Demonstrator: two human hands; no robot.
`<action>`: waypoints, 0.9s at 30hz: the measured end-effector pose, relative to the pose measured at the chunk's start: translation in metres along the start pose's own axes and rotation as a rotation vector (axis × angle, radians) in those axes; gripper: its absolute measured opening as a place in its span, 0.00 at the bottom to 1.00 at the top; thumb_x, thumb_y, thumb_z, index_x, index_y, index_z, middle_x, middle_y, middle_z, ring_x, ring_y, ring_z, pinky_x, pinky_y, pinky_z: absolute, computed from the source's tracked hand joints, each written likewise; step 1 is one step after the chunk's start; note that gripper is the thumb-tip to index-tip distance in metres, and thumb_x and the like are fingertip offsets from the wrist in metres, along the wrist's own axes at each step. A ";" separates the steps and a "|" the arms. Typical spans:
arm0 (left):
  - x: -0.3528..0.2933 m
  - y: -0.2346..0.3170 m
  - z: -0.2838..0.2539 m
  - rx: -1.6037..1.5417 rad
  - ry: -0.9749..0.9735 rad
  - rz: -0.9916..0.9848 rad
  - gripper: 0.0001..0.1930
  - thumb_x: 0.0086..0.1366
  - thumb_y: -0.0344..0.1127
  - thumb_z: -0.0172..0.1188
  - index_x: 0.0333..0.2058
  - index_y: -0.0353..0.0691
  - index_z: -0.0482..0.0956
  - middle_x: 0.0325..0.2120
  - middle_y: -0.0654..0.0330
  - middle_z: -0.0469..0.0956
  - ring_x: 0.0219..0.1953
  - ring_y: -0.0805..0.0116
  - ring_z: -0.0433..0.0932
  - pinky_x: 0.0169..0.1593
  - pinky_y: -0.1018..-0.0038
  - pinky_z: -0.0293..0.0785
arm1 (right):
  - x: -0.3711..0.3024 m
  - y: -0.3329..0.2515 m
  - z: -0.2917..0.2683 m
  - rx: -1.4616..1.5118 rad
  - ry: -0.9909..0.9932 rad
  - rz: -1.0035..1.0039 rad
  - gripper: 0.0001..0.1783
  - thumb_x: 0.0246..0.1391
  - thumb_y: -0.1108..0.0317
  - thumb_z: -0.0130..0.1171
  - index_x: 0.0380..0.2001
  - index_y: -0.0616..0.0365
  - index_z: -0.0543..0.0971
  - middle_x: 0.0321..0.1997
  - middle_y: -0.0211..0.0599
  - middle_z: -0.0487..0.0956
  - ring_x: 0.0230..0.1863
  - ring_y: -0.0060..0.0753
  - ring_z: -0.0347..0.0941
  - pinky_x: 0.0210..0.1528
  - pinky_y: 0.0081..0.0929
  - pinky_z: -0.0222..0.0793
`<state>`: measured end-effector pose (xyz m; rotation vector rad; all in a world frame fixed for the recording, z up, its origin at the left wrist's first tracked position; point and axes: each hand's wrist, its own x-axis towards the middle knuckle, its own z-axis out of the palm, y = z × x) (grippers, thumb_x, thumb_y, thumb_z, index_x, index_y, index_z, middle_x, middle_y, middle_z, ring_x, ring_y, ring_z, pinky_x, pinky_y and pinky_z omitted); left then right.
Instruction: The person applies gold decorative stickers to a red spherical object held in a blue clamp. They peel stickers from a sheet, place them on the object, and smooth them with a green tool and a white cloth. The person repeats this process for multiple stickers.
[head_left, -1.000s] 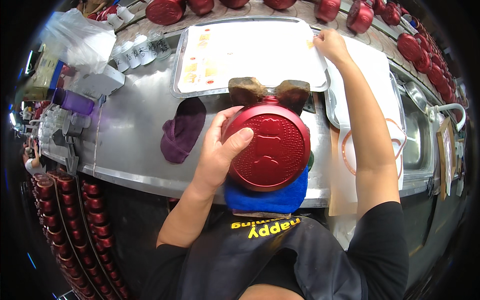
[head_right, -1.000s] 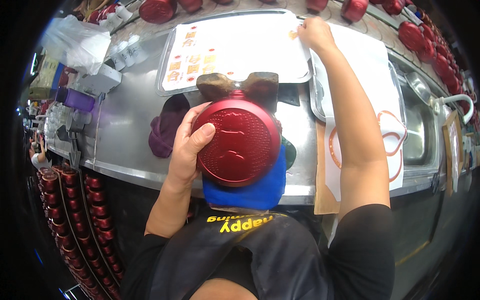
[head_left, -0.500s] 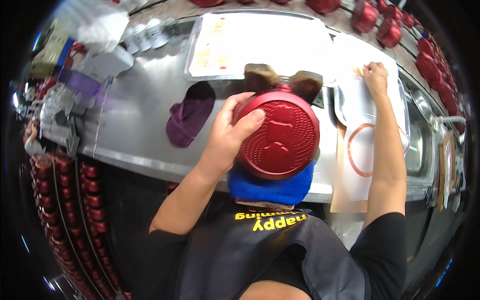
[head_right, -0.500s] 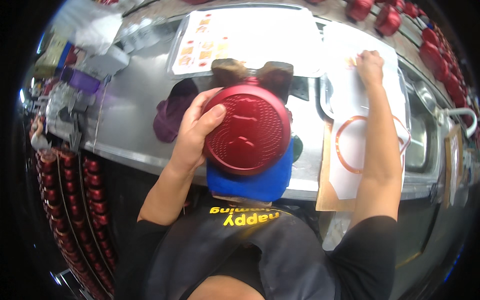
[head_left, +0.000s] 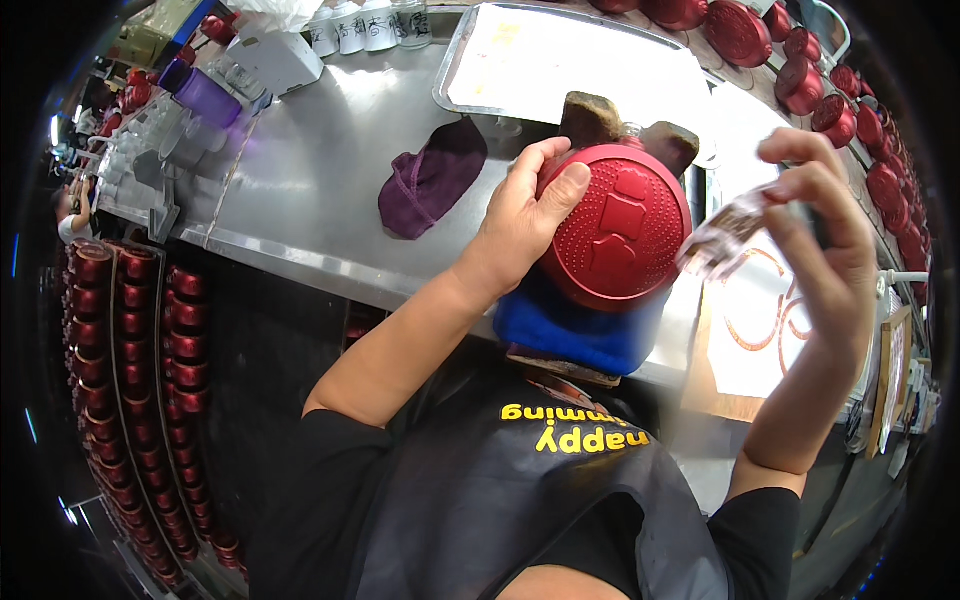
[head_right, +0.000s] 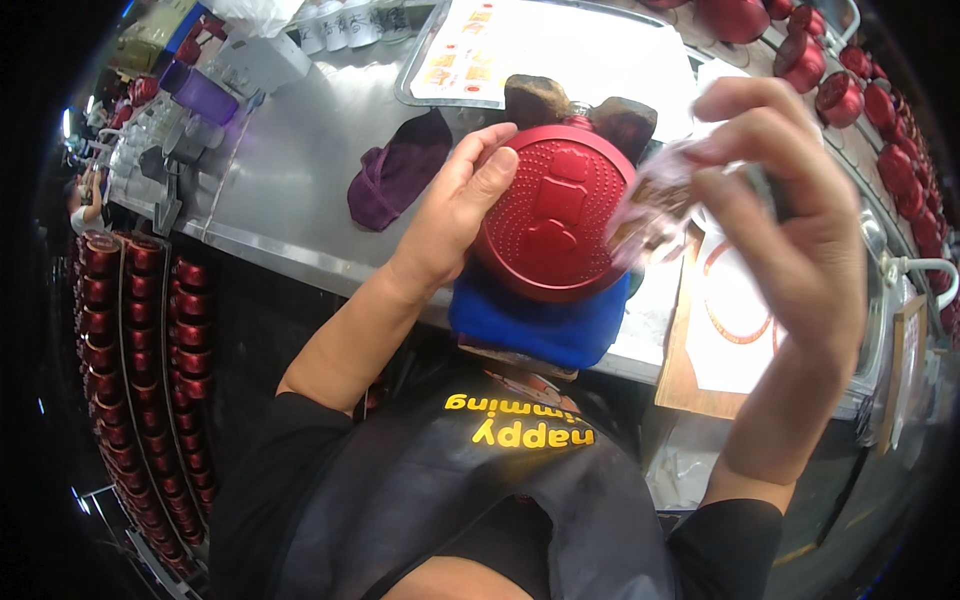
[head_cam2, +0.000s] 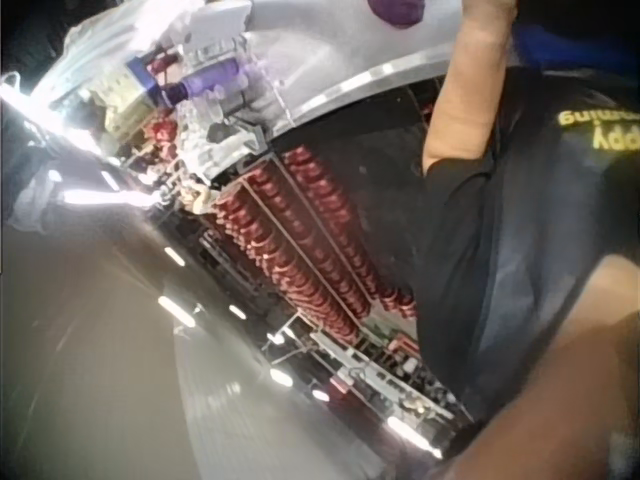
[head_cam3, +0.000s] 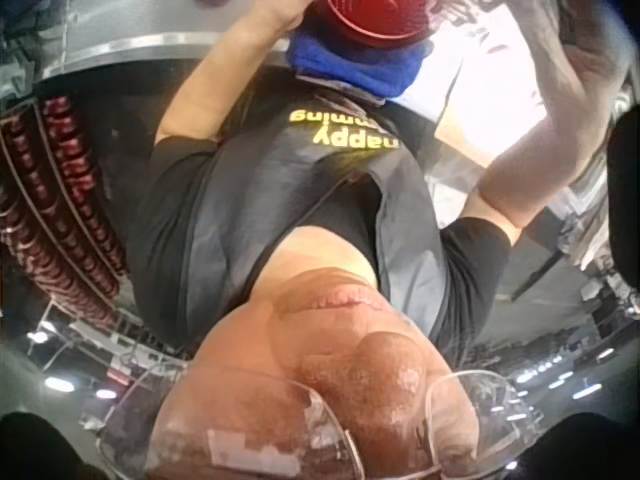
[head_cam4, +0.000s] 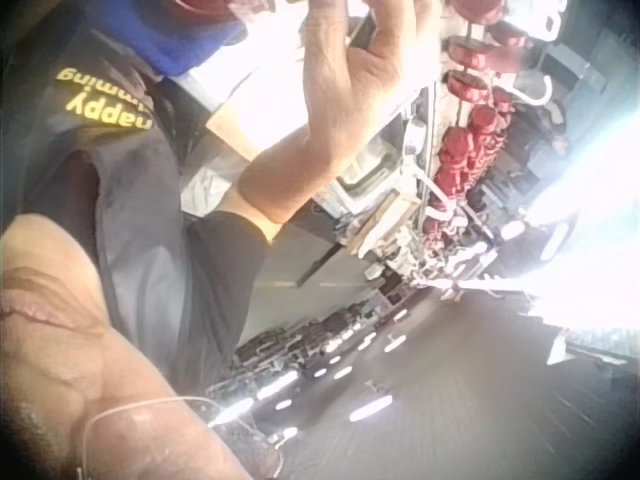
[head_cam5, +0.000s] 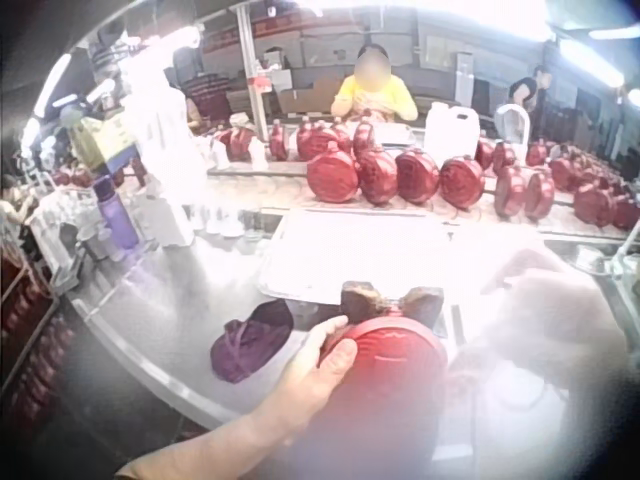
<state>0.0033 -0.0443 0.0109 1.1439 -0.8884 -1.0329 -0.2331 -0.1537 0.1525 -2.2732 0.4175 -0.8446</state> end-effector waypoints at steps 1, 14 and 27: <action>-0.004 0.001 -0.003 0.055 -0.021 -0.005 0.37 0.75 0.52 0.57 0.68 0.27 0.59 0.60 0.48 0.70 0.62 0.67 0.70 0.66 0.69 0.65 | 0.002 -0.002 0.013 0.002 -0.055 0.047 0.05 0.57 0.78 0.64 0.36 0.61 0.78 0.51 0.34 0.76 0.51 0.27 0.74 0.51 0.26 0.71; -0.037 -0.006 0.009 0.982 0.149 0.475 0.57 0.54 0.52 0.75 0.72 0.32 0.49 0.65 0.34 0.59 0.67 0.36 0.58 0.70 0.46 0.50 | -0.002 0.052 0.094 -0.358 0.051 -0.045 0.08 0.52 0.78 0.67 0.34 0.62 0.78 0.49 0.43 0.76 0.51 0.44 0.75 0.53 0.36 0.73; -0.039 -0.003 0.007 0.946 0.102 0.448 0.57 0.55 0.49 0.75 0.72 0.33 0.48 0.65 0.34 0.57 0.67 0.36 0.58 0.69 0.46 0.51 | -0.001 0.052 0.095 -0.274 0.063 -0.022 0.09 0.50 0.76 0.69 0.33 0.61 0.78 0.48 0.43 0.76 0.52 0.48 0.73 0.56 0.41 0.69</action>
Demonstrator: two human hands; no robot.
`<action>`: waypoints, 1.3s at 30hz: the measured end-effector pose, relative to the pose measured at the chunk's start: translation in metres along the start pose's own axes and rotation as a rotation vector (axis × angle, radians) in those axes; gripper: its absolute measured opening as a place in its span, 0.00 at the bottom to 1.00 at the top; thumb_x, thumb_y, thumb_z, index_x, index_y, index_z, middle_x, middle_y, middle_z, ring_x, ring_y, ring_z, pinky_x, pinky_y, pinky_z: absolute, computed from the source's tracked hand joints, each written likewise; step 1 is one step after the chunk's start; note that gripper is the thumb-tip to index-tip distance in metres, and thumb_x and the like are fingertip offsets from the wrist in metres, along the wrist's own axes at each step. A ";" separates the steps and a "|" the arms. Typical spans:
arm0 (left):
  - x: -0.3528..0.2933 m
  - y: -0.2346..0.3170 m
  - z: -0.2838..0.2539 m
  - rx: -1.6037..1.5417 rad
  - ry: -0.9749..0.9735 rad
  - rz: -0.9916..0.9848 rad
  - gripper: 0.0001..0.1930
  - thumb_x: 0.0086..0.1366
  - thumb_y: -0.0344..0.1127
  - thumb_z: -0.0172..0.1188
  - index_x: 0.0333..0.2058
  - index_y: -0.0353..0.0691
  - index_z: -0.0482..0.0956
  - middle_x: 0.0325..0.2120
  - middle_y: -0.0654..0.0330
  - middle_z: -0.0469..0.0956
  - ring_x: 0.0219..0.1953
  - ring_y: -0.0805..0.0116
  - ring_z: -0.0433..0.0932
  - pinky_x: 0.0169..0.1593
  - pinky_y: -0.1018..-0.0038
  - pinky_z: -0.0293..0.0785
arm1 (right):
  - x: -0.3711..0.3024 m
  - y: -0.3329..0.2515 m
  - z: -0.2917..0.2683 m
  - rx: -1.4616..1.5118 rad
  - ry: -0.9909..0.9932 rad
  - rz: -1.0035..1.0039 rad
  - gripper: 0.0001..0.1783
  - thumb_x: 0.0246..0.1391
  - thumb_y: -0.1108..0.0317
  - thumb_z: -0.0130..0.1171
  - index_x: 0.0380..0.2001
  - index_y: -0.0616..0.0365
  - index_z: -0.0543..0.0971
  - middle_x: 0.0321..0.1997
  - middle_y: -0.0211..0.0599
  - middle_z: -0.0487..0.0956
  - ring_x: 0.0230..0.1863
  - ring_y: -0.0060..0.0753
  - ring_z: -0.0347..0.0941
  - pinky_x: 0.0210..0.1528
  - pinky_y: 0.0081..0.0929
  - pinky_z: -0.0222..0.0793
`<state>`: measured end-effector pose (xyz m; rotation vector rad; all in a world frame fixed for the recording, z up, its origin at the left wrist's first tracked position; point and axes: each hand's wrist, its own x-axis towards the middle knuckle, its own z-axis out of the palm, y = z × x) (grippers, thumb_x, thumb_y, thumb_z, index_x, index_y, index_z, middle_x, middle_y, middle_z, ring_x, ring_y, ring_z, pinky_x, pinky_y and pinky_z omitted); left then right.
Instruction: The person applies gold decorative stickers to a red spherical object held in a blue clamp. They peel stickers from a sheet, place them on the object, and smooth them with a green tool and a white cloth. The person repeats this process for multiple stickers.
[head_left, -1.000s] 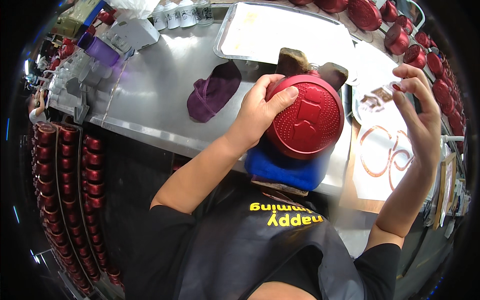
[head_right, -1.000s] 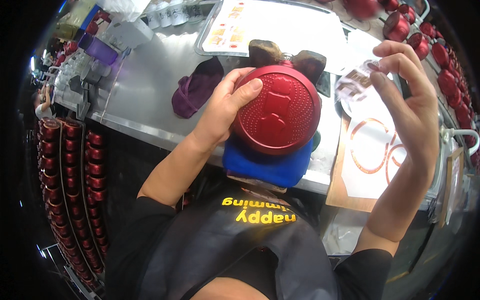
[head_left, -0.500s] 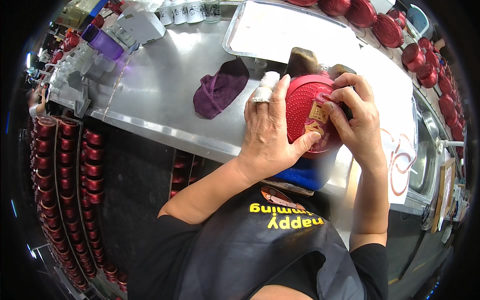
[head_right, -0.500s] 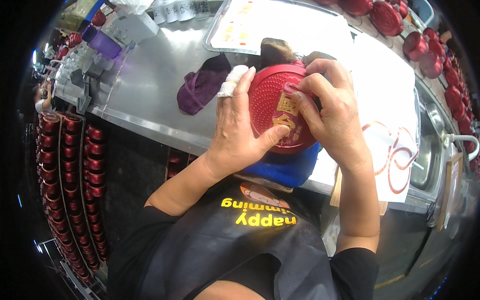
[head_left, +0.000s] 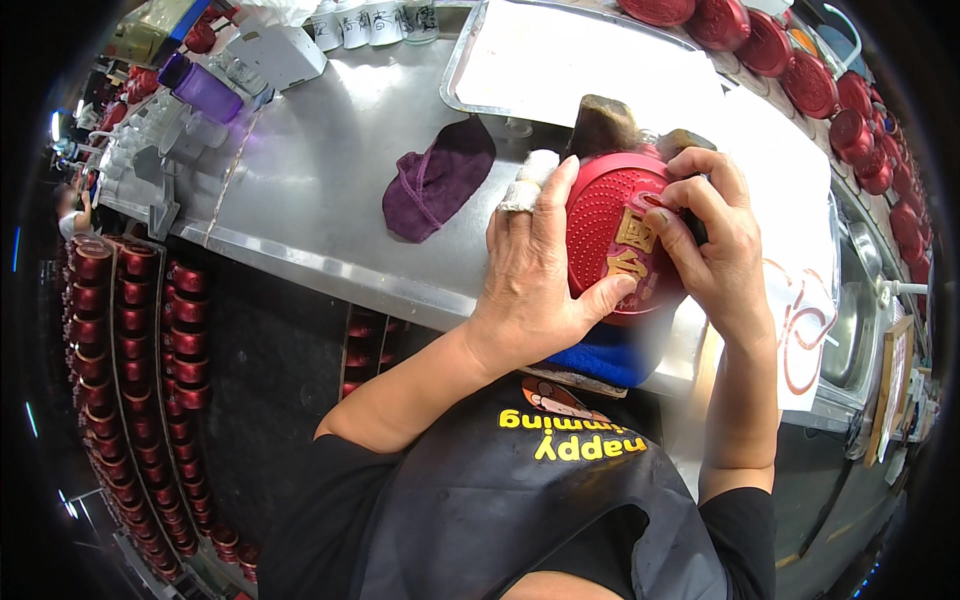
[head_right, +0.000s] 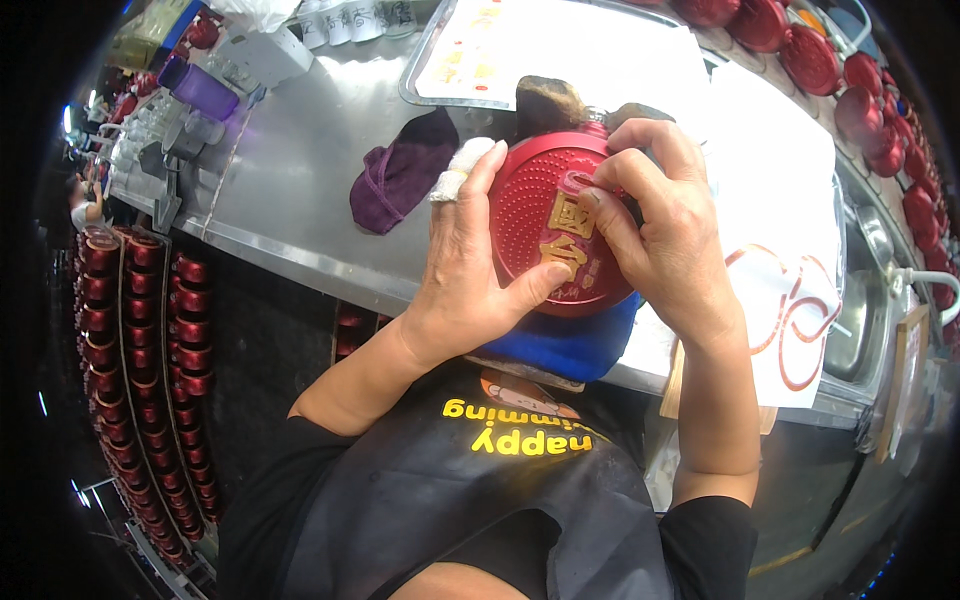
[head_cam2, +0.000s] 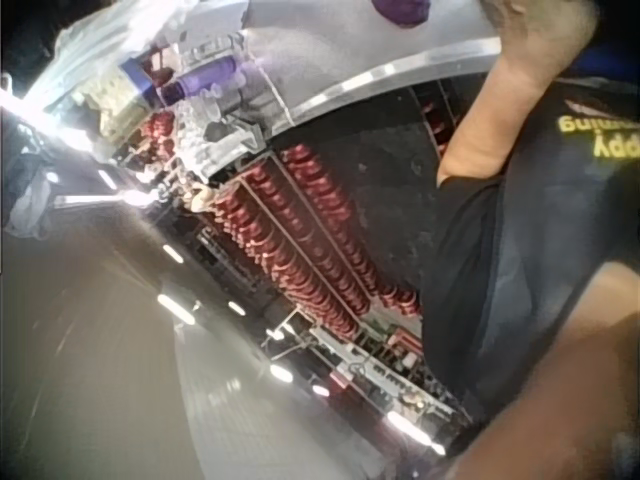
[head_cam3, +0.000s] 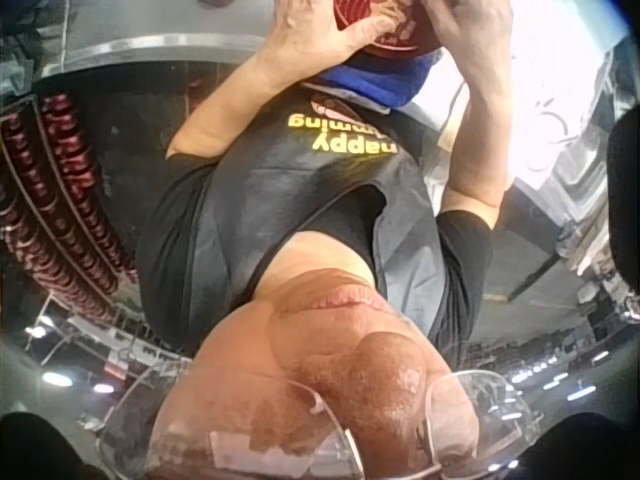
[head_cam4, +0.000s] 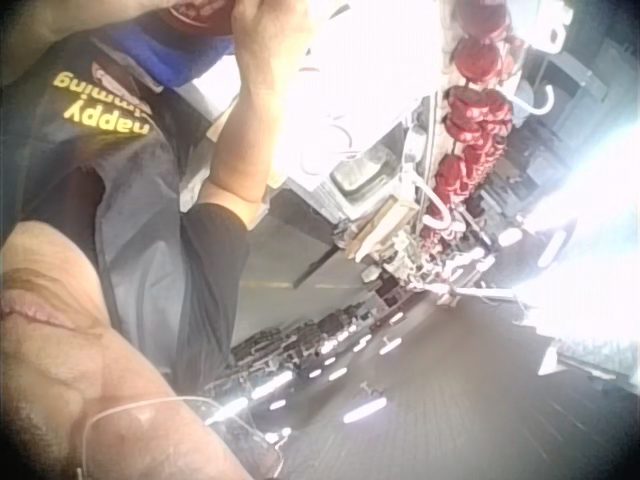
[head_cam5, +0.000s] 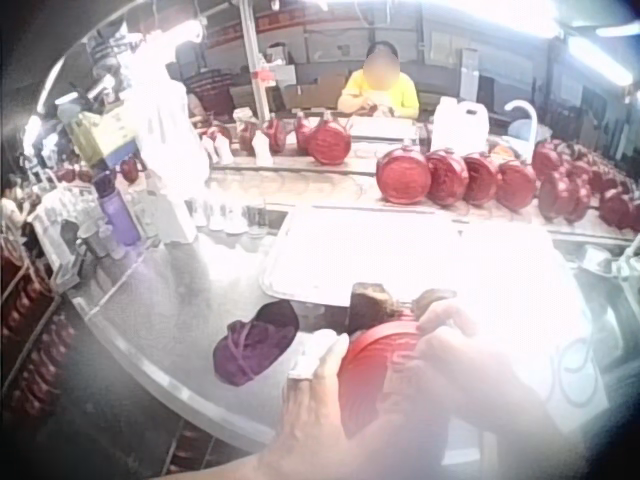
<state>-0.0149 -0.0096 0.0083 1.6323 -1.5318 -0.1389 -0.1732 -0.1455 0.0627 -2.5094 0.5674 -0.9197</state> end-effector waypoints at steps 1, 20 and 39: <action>0.000 0.000 0.000 -0.003 -0.004 -0.001 0.57 0.55 0.49 0.75 0.72 0.33 0.48 0.65 0.34 0.57 0.67 0.35 0.58 0.69 0.46 0.51 | 0.000 0.000 -0.001 0.004 0.002 0.000 0.09 0.50 0.76 0.69 0.33 0.61 0.78 0.48 0.43 0.76 0.52 0.48 0.73 0.56 0.41 0.69; 0.001 0.001 0.001 -0.037 -0.031 -0.040 0.55 0.55 0.48 0.75 0.72 0.31 0.49 0.66 0.34 0.56 0.68 0.35 0.58 0.70 0.48 0.52 | 0.003 0.006 0.004 -0.032 0.036 -0.020 0.09 0.50 0.79 0.67 0.31 0.62 0.75 0.47 0.45 0.75 0.50 0.50 0.72 0.54 0.40 0.68; 0.000 -0.001 0.004 -0.029 -0.039 -0.029 0.56 0.57 0.50 0.73 0.72 0.31 0.47 0.66 0.33 0.55 0.69 0.35 0.56 0.71 0.47 0.51 | 0.004 0.010 0.008 -0.029 0.062 0.030 0.09 0.52 0.80 0.65 0.34 0.61 0.74 0.48 0.46 0.75 0.51 0.49 0.72 0.56 0.40 0.67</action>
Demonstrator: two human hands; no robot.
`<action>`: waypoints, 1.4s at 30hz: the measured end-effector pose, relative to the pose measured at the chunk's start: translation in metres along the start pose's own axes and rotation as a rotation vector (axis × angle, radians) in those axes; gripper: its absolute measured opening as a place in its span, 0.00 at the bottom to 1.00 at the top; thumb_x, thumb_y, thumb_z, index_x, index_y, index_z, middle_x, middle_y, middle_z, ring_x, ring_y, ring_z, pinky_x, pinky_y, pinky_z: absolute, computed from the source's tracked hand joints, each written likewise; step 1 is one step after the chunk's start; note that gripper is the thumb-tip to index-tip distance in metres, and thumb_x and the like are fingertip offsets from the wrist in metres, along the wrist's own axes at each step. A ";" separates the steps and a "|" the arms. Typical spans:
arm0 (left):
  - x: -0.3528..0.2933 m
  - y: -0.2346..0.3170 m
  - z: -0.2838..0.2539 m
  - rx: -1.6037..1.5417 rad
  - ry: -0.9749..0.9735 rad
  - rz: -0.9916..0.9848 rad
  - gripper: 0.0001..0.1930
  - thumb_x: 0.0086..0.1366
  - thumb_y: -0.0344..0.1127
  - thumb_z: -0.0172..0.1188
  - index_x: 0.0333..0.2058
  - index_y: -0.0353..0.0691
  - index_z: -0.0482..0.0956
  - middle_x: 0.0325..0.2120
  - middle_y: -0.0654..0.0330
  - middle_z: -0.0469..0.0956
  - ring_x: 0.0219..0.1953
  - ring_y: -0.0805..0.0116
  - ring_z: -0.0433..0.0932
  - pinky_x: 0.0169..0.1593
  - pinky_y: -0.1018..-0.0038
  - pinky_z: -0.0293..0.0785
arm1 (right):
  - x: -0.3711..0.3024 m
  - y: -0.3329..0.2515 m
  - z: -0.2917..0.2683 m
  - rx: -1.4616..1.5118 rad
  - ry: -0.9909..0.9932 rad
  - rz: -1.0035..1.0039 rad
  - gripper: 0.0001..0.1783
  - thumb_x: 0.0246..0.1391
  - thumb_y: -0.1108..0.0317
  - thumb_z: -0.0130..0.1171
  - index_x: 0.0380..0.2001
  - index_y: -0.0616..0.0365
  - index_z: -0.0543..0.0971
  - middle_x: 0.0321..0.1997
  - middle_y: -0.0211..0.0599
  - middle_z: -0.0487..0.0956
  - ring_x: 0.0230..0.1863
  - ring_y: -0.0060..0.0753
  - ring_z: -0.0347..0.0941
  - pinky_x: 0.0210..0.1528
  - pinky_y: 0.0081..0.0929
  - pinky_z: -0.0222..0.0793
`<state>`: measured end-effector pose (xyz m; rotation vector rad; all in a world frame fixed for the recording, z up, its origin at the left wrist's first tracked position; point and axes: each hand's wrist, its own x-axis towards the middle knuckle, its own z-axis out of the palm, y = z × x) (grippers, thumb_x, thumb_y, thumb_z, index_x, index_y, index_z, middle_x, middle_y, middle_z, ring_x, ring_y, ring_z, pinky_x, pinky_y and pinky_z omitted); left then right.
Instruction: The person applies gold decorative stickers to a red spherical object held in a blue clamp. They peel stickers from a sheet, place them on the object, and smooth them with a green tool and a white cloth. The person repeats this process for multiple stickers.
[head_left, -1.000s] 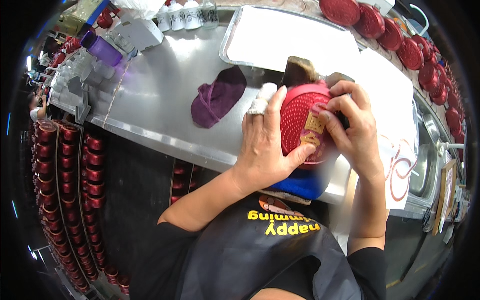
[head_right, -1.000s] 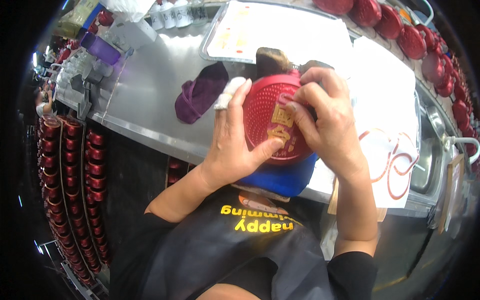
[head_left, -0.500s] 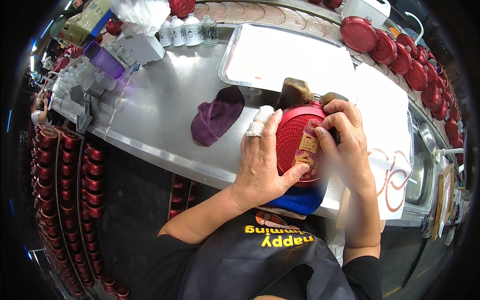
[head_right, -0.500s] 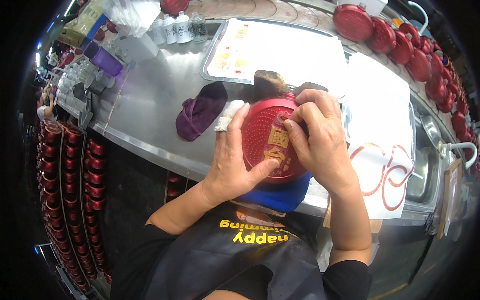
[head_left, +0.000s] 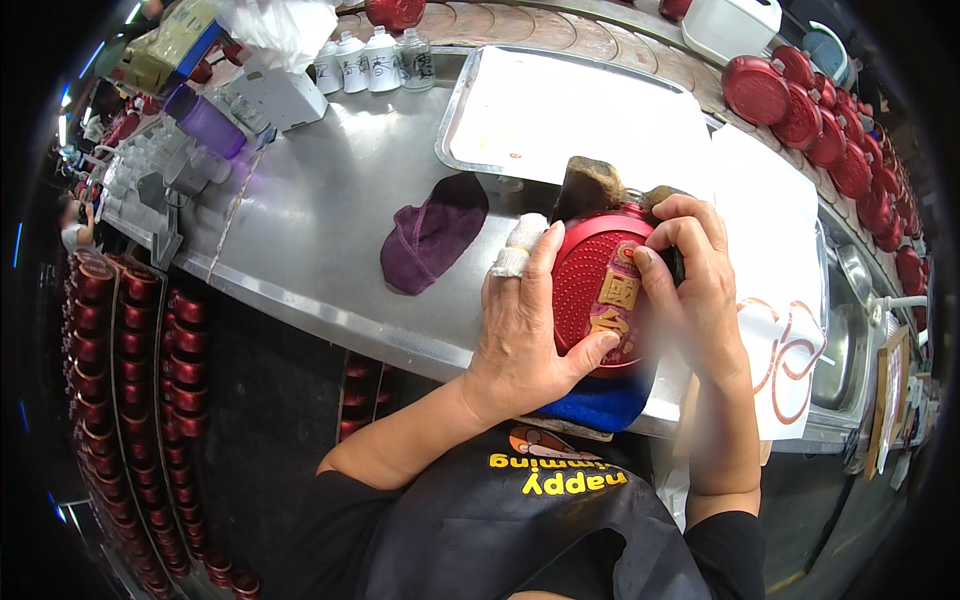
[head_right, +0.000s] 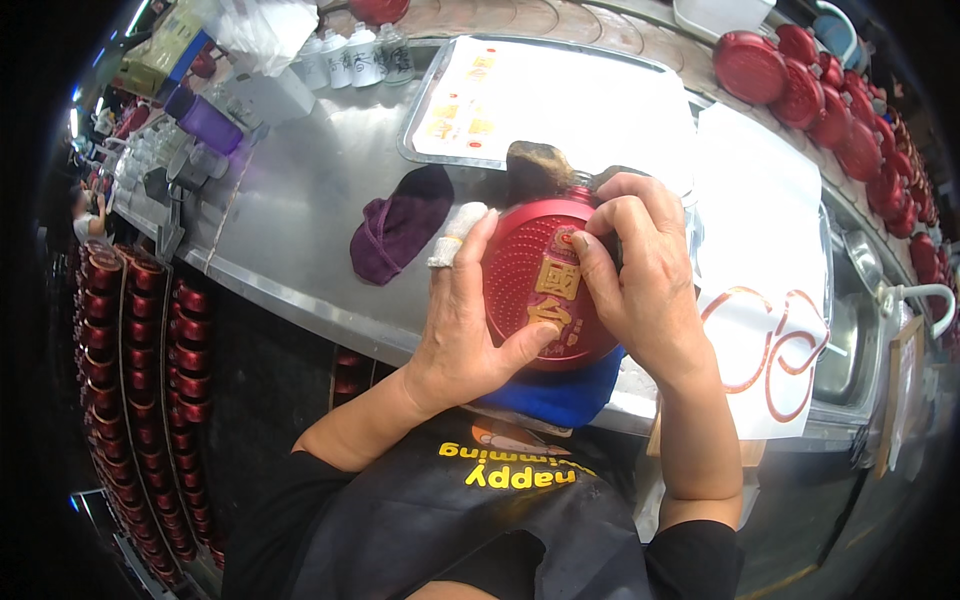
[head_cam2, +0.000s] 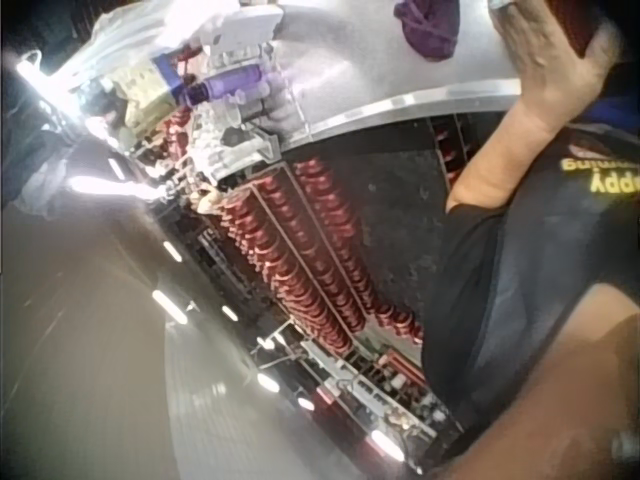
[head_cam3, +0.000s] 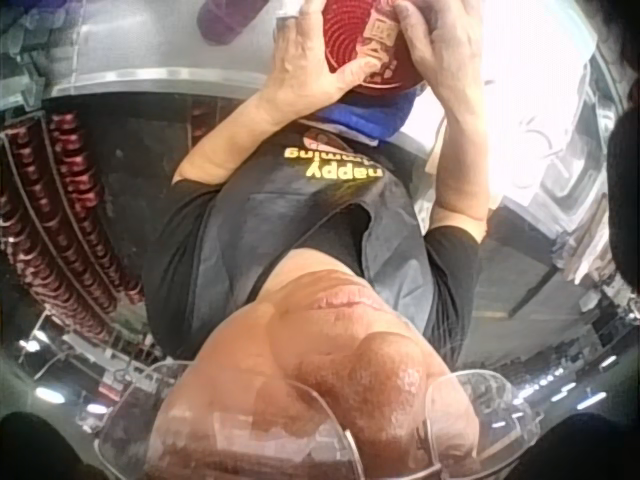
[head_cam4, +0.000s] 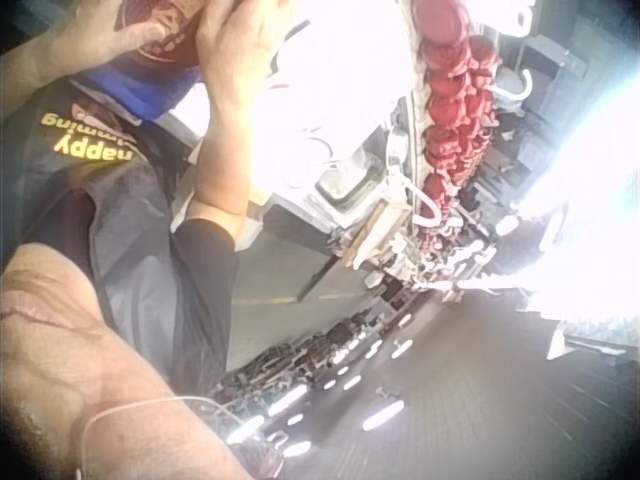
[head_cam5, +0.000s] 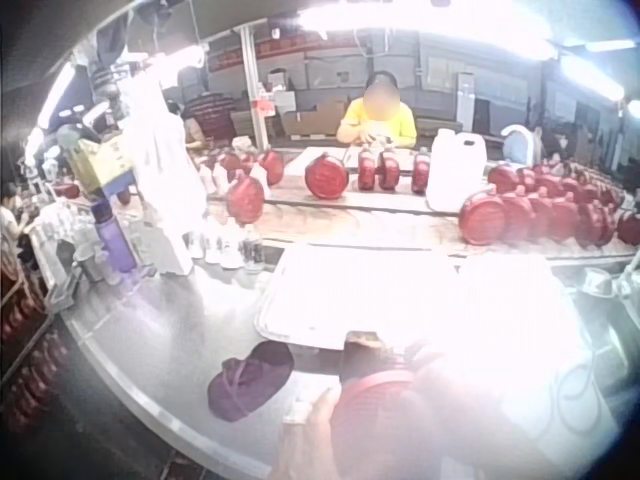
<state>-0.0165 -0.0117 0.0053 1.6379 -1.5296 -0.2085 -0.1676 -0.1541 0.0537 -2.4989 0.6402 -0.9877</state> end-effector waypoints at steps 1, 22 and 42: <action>-0.001 -0.001 0.000 -0.002 0.004 0.001 0.56 0.58 0.50 0.73 0.72 0.30 0.47 0.67 0.33 0.55 0.69 0.35 0.56 0.71 0.47 0.50 | -0.001 0.000 0.000 -0.001 0.008 0.011 0.09 0.52 0.80 0.64 0.35 0.61 0.75 0.48 0.46 0.75 0.51 0.49 0.72 0.55 0.40 0.68; 0.067 -0.005 -0.007 0.114 0.003 -0.014 0.27 0.65 0.55 0.67 0.47 0.38 0.70 0.40 0.49 0.73 0.46 0.48 0.67 0.55 0.51 0.62 | -0.039 0.014 -0.031 -0.159 -0.030 -0.007 0.28 0.58 0.90 0.51 0.60 0.60 0.77 0.69 0.57 0.71 0.67 0.52 0.73 0.61 0.36 0.76; 0.069 0.001 -0.011 0.129 -0.095 -0.101 0.30 0.63 0.55 0.69 0.50 0.37 0.70 0.44 0.46 0.73 0.50 0.47 0.67 0.57 0.53 0.62 | -0.043 0.017 -0.030 -0.083 -0.017 0.034 0.31 0.51 0.91 0.51 0.59 0.63 0.77 0.66 0.61 0.73 0.66 0.61 0.72 0.65 0.46 0.69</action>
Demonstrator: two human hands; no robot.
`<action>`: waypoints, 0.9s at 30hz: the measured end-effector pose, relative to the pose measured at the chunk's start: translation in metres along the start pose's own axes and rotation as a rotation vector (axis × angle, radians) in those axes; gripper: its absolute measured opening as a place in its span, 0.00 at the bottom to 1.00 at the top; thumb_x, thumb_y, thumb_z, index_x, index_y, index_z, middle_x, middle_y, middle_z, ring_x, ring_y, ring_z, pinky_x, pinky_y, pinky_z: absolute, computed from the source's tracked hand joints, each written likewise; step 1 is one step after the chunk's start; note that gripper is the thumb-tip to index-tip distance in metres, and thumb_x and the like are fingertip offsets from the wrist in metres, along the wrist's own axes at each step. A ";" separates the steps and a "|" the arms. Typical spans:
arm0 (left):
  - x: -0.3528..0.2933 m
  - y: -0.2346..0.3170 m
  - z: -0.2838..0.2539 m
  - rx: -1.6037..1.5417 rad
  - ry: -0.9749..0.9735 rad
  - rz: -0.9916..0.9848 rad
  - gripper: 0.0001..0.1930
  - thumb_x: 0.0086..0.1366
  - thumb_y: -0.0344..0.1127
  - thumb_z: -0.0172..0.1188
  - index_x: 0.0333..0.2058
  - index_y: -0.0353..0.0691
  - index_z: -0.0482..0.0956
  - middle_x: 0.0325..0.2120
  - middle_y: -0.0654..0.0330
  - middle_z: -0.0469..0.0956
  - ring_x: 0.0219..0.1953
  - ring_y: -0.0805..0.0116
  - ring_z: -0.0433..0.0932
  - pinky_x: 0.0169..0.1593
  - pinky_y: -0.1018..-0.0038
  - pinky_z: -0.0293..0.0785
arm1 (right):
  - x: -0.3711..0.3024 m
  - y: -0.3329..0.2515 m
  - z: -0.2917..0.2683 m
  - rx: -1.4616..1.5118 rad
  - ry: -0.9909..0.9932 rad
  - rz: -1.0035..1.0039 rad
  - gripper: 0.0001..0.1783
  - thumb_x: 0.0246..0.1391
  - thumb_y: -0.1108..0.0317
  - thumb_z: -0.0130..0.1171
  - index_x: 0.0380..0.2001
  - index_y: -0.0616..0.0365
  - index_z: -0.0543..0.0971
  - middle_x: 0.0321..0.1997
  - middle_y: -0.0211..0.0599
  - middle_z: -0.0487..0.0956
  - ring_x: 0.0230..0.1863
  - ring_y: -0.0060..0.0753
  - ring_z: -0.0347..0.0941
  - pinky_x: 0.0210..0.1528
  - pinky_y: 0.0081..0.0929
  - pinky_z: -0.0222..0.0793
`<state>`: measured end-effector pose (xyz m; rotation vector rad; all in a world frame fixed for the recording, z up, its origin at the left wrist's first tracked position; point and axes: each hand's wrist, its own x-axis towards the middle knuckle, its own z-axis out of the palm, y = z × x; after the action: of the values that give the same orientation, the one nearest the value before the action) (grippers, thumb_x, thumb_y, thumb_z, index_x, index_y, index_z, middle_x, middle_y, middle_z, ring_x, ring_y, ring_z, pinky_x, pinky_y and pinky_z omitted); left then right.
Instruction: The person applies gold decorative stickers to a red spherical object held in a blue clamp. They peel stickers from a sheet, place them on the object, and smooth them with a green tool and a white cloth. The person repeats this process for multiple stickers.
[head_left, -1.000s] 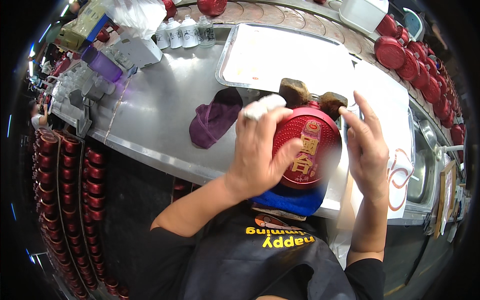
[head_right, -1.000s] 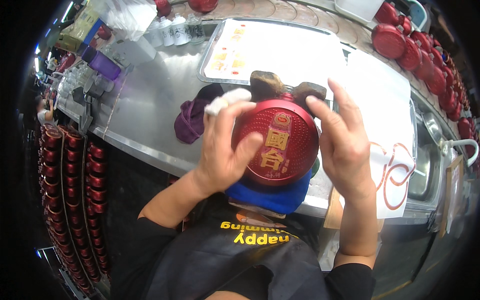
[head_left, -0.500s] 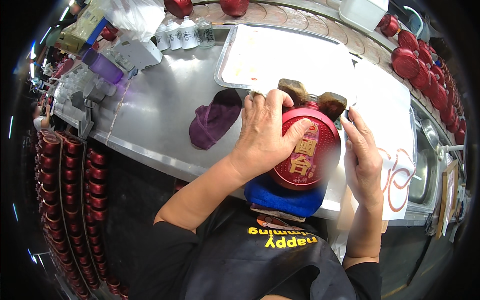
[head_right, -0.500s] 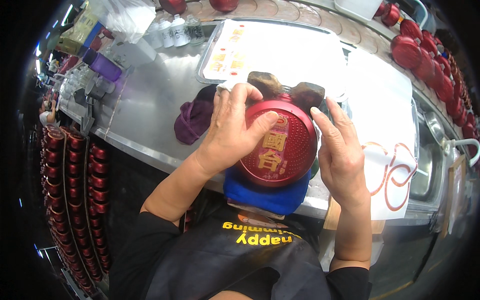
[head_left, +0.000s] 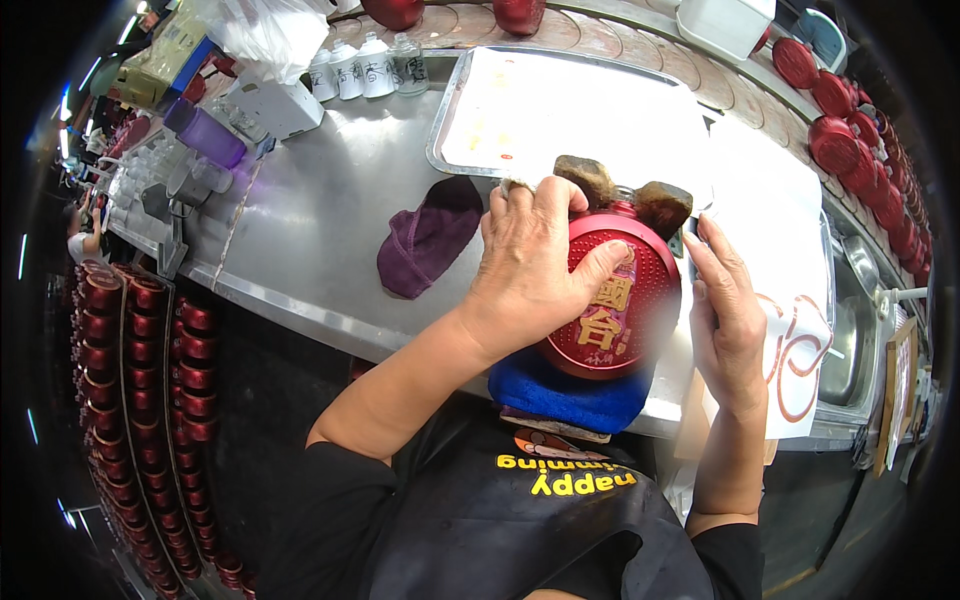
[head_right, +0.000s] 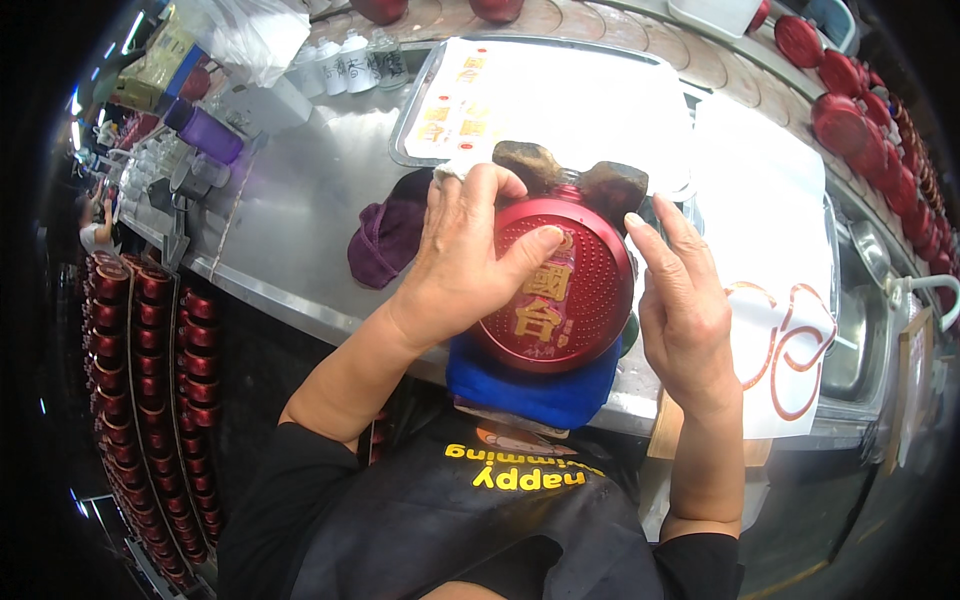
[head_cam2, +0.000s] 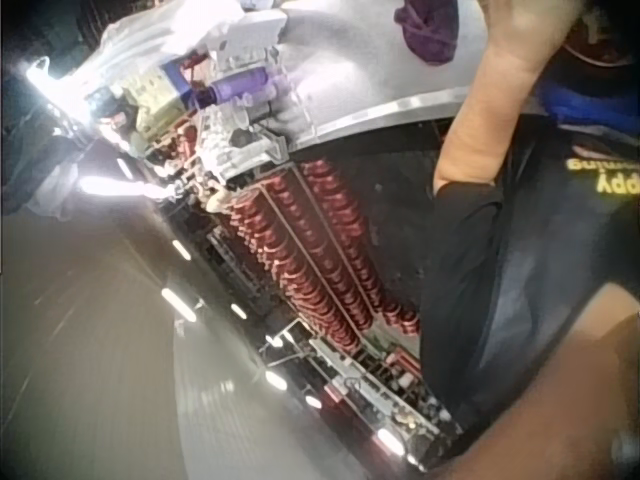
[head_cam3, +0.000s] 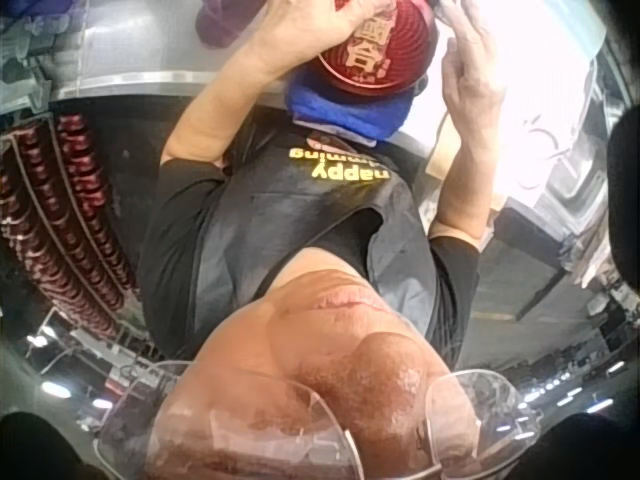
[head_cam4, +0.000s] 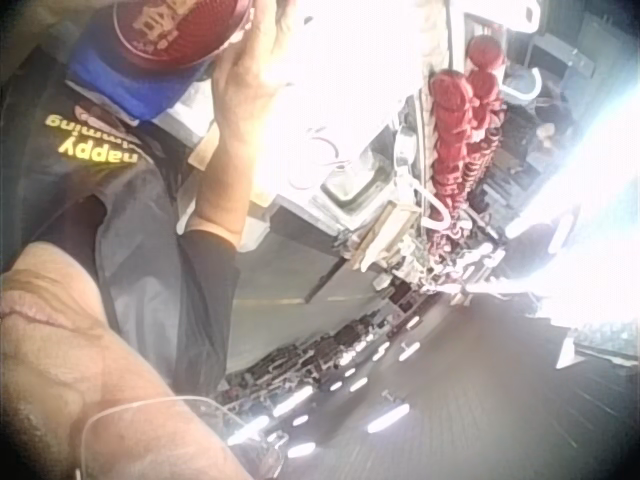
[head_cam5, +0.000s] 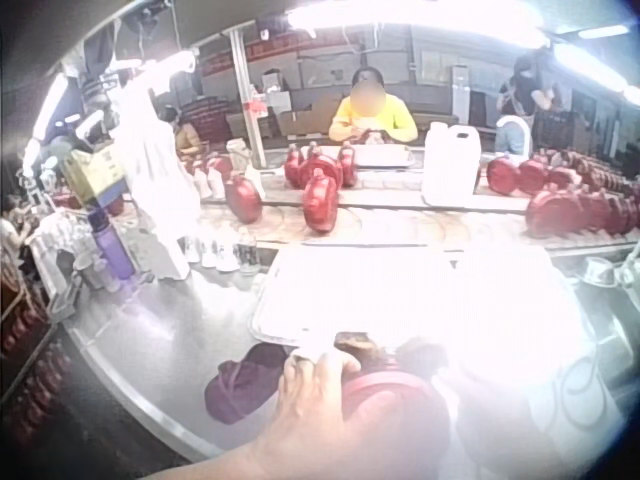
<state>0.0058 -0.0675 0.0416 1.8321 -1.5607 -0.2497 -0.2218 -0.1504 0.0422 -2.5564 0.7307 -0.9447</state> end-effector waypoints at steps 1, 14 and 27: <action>0.000 0.000 0.000 0.002 0.009 0.001 0.28 0.63 0.53 0.69 0.50 0.37 0.71 0.44 0.47 0.74 0.49 0.49 0.68 0.57 0.56 0.63 | 0.000 0.000 -0.001 -0.001 -0.001 0.001 0.31 0.51 0.91 0.51 0.59 0.63 0.77 0.66 0.61 0.73 0.66 0.61 0.72 0.65 0.46 0.69; 0.000 0.002 -0.001 0.033 0.002 0.019 0.28 0.64 0.53 0.68 0.49 0.35 0.71 0.44 0.46 0.75 0.49 0.49 0.69 0.57 0.56 0.63 | -0.002 0.002 -0.003 -0.044 -0.034 -0.015 0.29 0.57 0.92 0.47 0.61 0.64 0.75 0.69 0.58 0.72 0.69 0.52 0.71 0.65 0.36 0.73; -0.002 0.003 -0.003 -0.027 -0.032 -0.010 0.26 0.66 0.50 0.65 0.51 0.37 0.69 0.45 0.44 0.73 0.50 0.46 0.69 0.59 0.53 0.62 | -0.007 0.002 -0.006 0.006 0.019 0.025 0.31 0.54 0.90 0.51 0.63 0.66 0.73 0.64 0.59 0.76 0.65 0.57 0.74 0.65 0.42 0.71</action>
<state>0.0044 -0.0644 0.0451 1.8236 -1.5626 -0.3047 -0.2316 -0.1489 0.0420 -2.5309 0.7620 -0.9625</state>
